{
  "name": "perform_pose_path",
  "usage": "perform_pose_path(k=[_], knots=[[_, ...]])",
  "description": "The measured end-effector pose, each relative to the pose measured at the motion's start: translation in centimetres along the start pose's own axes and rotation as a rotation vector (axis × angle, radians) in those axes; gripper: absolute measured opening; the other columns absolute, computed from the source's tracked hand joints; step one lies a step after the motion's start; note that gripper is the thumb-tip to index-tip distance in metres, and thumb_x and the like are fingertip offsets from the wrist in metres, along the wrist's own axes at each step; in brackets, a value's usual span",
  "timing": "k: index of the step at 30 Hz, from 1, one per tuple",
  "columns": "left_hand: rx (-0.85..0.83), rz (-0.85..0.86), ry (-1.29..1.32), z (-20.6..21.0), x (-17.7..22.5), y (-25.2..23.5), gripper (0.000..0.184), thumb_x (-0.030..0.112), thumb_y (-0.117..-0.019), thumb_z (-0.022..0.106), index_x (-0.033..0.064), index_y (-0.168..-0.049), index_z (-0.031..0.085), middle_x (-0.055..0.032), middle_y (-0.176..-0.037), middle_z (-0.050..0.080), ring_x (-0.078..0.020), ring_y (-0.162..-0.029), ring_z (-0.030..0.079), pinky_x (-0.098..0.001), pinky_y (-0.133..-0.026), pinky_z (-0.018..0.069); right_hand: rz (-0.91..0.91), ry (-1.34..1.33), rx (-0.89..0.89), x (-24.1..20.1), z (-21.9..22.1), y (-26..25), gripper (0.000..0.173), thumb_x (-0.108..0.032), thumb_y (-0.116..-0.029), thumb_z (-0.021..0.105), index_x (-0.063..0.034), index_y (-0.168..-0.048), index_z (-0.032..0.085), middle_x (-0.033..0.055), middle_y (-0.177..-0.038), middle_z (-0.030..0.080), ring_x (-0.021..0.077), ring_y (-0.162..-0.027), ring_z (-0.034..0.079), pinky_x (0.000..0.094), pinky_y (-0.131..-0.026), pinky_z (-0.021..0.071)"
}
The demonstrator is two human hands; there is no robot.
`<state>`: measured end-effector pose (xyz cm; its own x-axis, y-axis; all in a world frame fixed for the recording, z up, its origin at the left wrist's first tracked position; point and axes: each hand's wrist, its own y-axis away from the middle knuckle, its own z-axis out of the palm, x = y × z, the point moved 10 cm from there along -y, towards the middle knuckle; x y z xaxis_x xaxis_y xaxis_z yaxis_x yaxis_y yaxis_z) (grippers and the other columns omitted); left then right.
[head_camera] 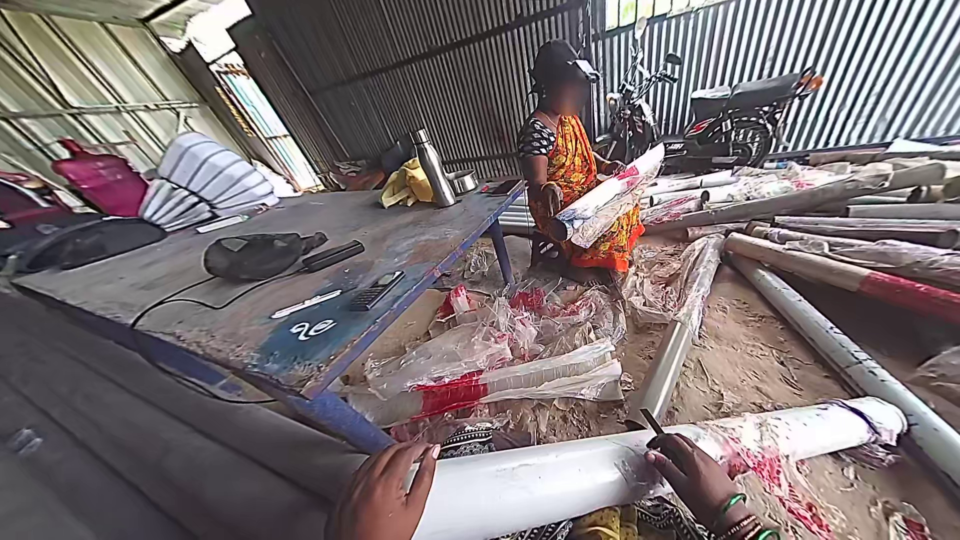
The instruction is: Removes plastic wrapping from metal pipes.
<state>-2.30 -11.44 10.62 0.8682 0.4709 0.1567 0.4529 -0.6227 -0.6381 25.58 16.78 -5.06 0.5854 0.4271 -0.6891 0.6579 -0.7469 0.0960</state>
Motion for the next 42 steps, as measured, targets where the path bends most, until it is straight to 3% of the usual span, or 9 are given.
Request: perform_pose_path(k=[4, 11, 14, 19, 24, 34, 39, 42], knots=[[-0.024, -0.025, 0.003, 0.0, 0.1, -0.1, 0.035, 0.03, -0.0959, 0.057, 0.0025, -0.095, 0.079, -0.0191, -0.097, 0.076, -0.0413, -0.091, 0.072, -0.0603, -0.079, 0.0541, 0.048, -0.015, 0.011, 0.4, 0.0, -0.5, 0.048, -0.035, -0.1018, 0.061, 0.0012, -0.132, 0.064, 0.0268, -0.123, 0.065, 0.0428, -0.109, 0.065, 0.0605, -0.096, 0.0476], [-0.039, -0.032, 0.0, 0.1, 0.1, -0.4, 0.034, 0.028, -0.0958, 0.058, 0.0016, -0.095, 0.078, -0.0201, -0.097, 0.075, -0.0419, -0.091, 0.072, -0.0608, -0.079, 0.0542, 0.069, 0.06, -0.129, -0.2, 1.1, -1.1, 0.051, -0.038, -0.0981, 0.068, -0.0025, -0.135, 0.063, 0.0263, -0.137, 0.058, 0.0427, -0.118, 0.062, 0.0586, -0.1, 0.0475], [-0.034, -0.024, -0.006, 0.1, 0.3, -0.4, 0.034, 0.028, -0.0953, 0.058, 0.0012, -0.094, 0.078, -0.0201, -0.096, 0.075, -0.0427, -0.09, 0.072, -0.0603, -0.078, 0.0545, -0.011, 0.059, -0.111, -1.2, 1.4, -0.8, 0.036, -0.027, -0.0986, 0.068, -0.0012, -0.124, 0.067, 0.0253, -0.124, 0.064, 0.0409, -0.107, 0.066, 0.0572, -0.093, 0.0506], [-0.052, -0.033, -0.005, 0.1, 0.2, -0.4, 0.034, 0.028, -0.0961, 0.058, 0.0017, -0.095, 0.078, -0.0198, -0.097, 0.075, -0.0414, -0.091, 0.073, -0.0613, -0.08, 0.0541, 0.014, 0.095, -0.113, -1.6, 1.5, -0.7, 0.028, -0.015, -0.1014, 0.06, 0.003, -0.121, 0.067, 0.0265, -0.126, 0.064, 0.0421, -0.114, 0.065, 0.0565, -0.099, 0.0491], [-0.071, -0.04, -0.003, 0.2, 0.2, -0.2, 0.034, 0.028, -0.0965, 0.058, 0.0003, -0.097, 0.078, -0.0207, -0.1, 0.075, -0.043, -0.095, 0.072, -0.062, -0.083, 0.0536, 0.003, 0.104, -0.109, -1.5, 1.4, -0.7, 0.027, -0.014, -0.102, 0.059, 0.0026, -0.121, 0.067, 0.0256, -0.124, 0.066, 0.0424, -0.114, 0.065, 0.0574, -0.098, 0.0491], [-0.054, -0.046, -0.028, 0.0, 0.2, 0.0, 0.033, 0.027, -0.095, 0.058, 0.001, -0.095, 0.078, -0.0198, -0.097, 0.075, -0.0413, -0.091, 0.073, -0.0609, -0.079, 0.0541, -0.095, 0.09, -0.087, -1.8, 0.9, 0.0, 0.024, -0.013, -0.1023, 0.059, 0.0056, -0.112, 0.07, 0.0265, -0.113, 0.069, 0.0437, -0.104, 0.068, 0.0594, -0.09, 0.0514], [-0.052, -0.041, -0.03, 0.1, 0.1, 0.0, 0.034, 0.029, -0.0954, 0.058, 0.0017, -0.095, 0.078, -0.0194, -0.096, 0.075, -0.0414, -0.091, 0.072, -0.0612, -0.078, 0.0541, -0.181, 0.048, -0.004, -2.0, 0.3, 0.6, 0.02, -0.011, -0.0986, 0.063, 0.0059, -0.104, 0.072, 0.0264, -0.104, 0.07, 0.0439, -0.096, 0.07, 0.0605, -0.084, 0.0533], [-0.048, -0.039, -0.02, 0.1, 0.1, 0.0, 0.033, 0.028, -0.0949, 0.058, 0.0017, -0.094, 0.078, -0.0194, -0.096, 0.075, -0.0422, -0.09, 0.072, -0.0614, -0.078, 0.0541, -0.204, -0.013, 0.148, -1.8, -0.7, 0.8, 0.018, -0.01, -0.0951, 0.067, 0.0065, -0.1, 0.072, 0.0256, -0.099, 0.071, 0.0426, -0.091, 0.071, 0.0602, -0.081, 0.0547]])
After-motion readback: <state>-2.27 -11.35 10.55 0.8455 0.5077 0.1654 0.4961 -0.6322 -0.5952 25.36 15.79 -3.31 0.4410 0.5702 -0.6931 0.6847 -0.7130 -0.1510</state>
